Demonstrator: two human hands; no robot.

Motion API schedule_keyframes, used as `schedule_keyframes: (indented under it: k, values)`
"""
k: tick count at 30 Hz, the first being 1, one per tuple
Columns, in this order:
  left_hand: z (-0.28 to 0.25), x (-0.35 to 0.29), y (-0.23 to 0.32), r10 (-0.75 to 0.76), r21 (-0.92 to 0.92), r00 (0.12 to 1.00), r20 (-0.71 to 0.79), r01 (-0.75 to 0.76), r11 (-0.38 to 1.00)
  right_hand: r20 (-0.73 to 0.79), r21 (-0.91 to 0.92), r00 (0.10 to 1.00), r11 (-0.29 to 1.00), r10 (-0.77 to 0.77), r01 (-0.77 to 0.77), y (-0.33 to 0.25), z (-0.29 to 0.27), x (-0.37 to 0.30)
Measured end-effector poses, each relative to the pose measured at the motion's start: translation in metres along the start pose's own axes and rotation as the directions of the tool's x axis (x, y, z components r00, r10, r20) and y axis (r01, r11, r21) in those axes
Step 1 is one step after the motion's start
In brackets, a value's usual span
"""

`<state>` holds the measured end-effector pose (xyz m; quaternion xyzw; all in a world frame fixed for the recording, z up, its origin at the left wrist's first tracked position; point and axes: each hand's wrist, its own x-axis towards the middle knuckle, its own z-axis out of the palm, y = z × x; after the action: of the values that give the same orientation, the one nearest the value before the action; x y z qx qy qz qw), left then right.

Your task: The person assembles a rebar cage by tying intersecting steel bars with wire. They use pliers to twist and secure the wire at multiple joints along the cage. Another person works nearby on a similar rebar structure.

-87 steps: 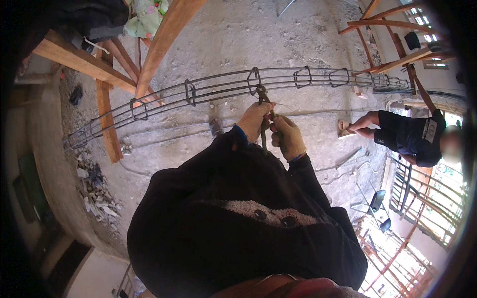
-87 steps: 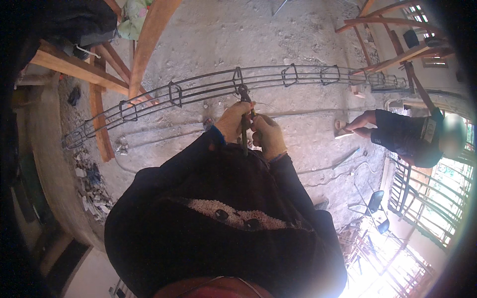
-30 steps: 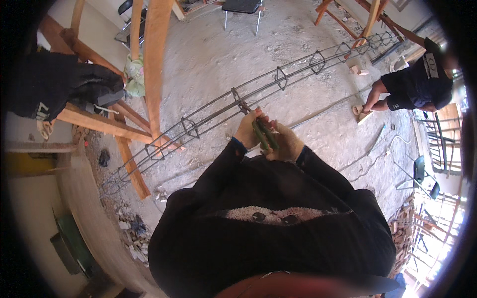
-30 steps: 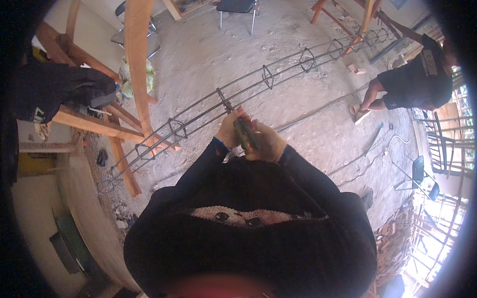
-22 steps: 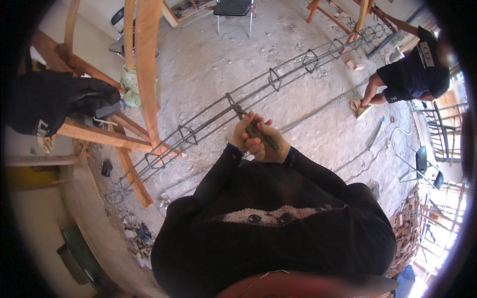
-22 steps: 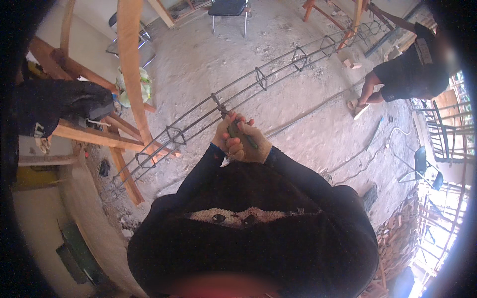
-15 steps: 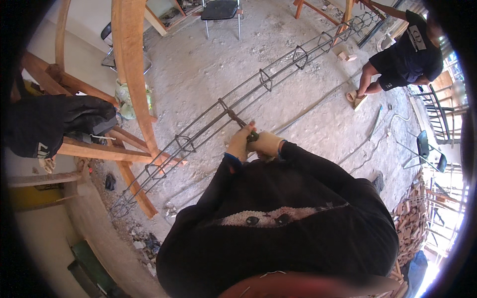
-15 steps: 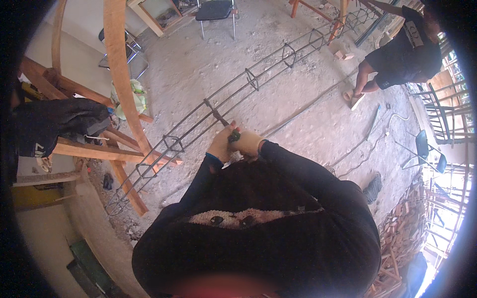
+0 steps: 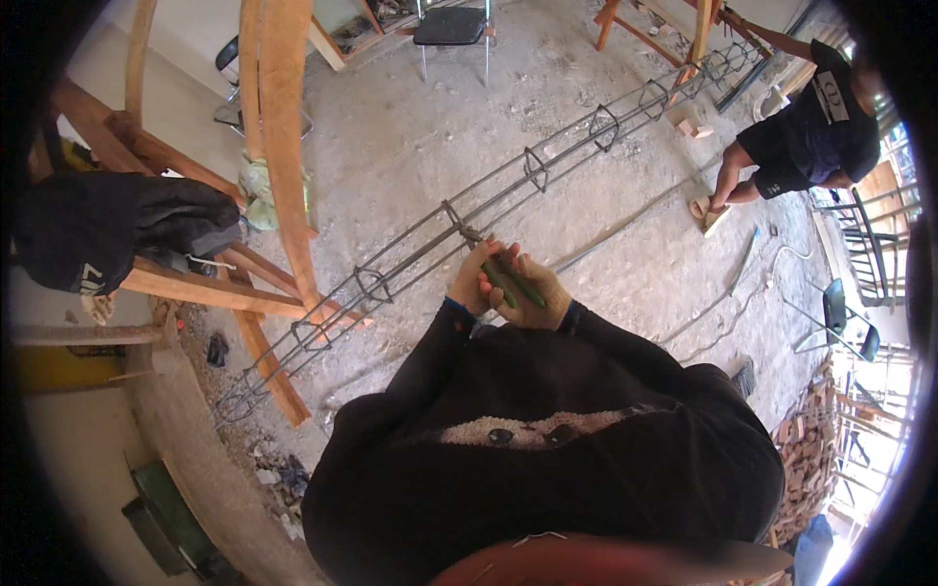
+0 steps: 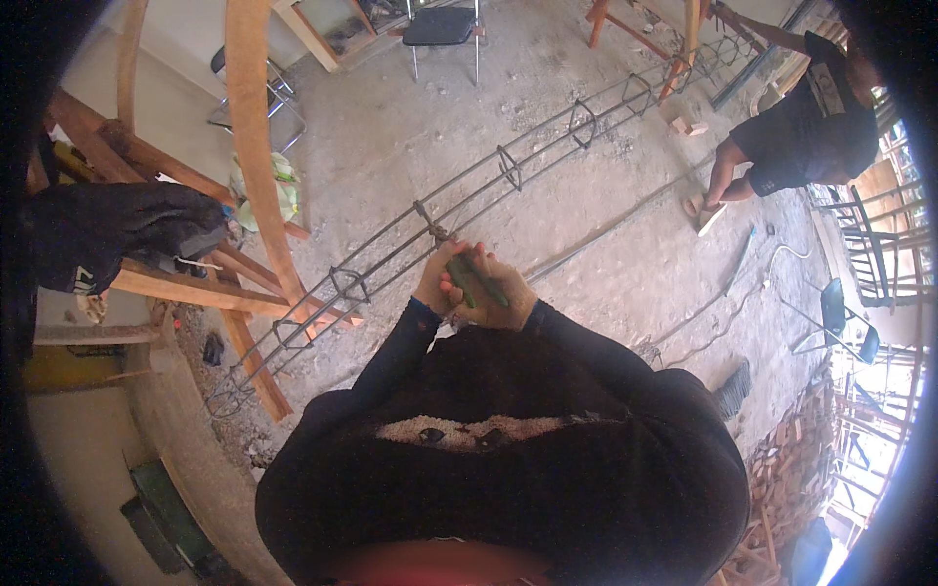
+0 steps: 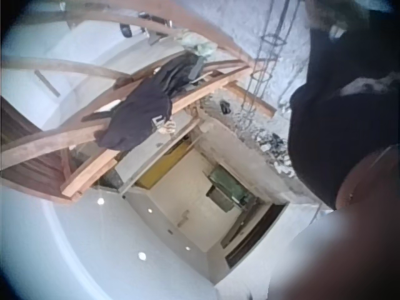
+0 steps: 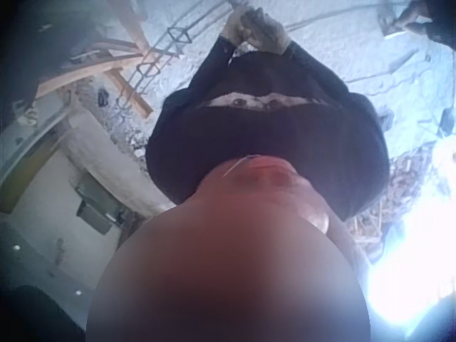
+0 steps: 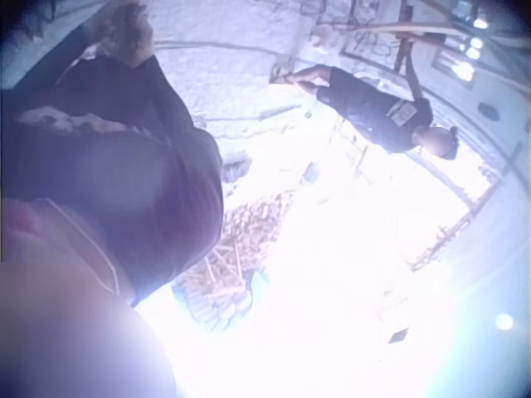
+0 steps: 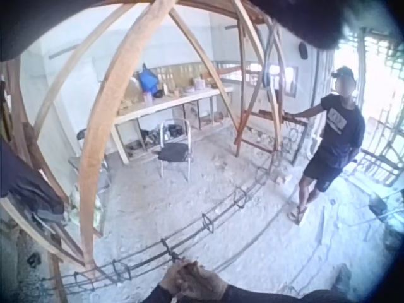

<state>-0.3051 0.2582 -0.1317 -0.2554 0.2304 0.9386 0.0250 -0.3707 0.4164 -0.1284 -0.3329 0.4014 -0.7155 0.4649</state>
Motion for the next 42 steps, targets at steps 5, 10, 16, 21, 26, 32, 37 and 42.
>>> schedule_keyframes:
  k: [5, 10, 16, 21, 26, 32, 37, 42]
  values:
    - [0.005, -0.006, 0.002, -0.059, 0.024, 0.996, 0.072, 0.057, 0.998, 0.364, 0.868, 0.865, 0.211, 0.345, -0.449, -0.021, 0.004, 0.0]
    - [0.008, -0.009, -0.003, -0.056, 0.245, 0.987, -0.15, 0.092, 0.965, -0.068, -0.016, 0.718, 0.719, 0.693, -0.695, -0.053, -0.006, 0.017]
    - [0.012, 0.019, -0.023, 0.09, 0.502, 0.974, -0.208, 0.027, 0.865, -0.363, -0.832, 0.761, 0.181, 0.537, -0.524, -0.052, 0.0, 0.032]
    - [-0.003, 0.02, -0.028, 0.008, 0.282, 0.995, -0.099, 0.021, 0.959, -0.264, -0.119, 0.619, 0.611, 0.74, -0.782, -0.059, -0.007, 0.011]
    - [-0.005, 0.014, -0.03, -0.041, 0.073, 0.999, -0.03, 0.043, 0.996, -0.301, -0.172, 0.707, 0.692, 0.64, -0.701, -0.054, -0.002, -0.001]
    - [-0.006, 0.03, -0.03, -0.048, -0.127, 0.993, -0.112, 0.034, 0.991, -0.602, -0.768, 0.752, 0.064, 0.269, -0.637, -0.057, 0.026, 0.01]
    - [-0.013, 0.029, -0.03, 0.004, -0.026, 0.998, -0.066, -0.006, 1.0, -0.169, 0.303, 0.675, 0.69, 0.718, -0.657, -0.069, 0.006, 0.002]
    - [-0.011, 0.02, -0.009, -0.084, 0.248, 0.996, 0.005, 0.081, 0.965, 0.215, 0.675, 0.733, 0.444, 0.645, -0.589, -0.03, -0.015, 0.0]
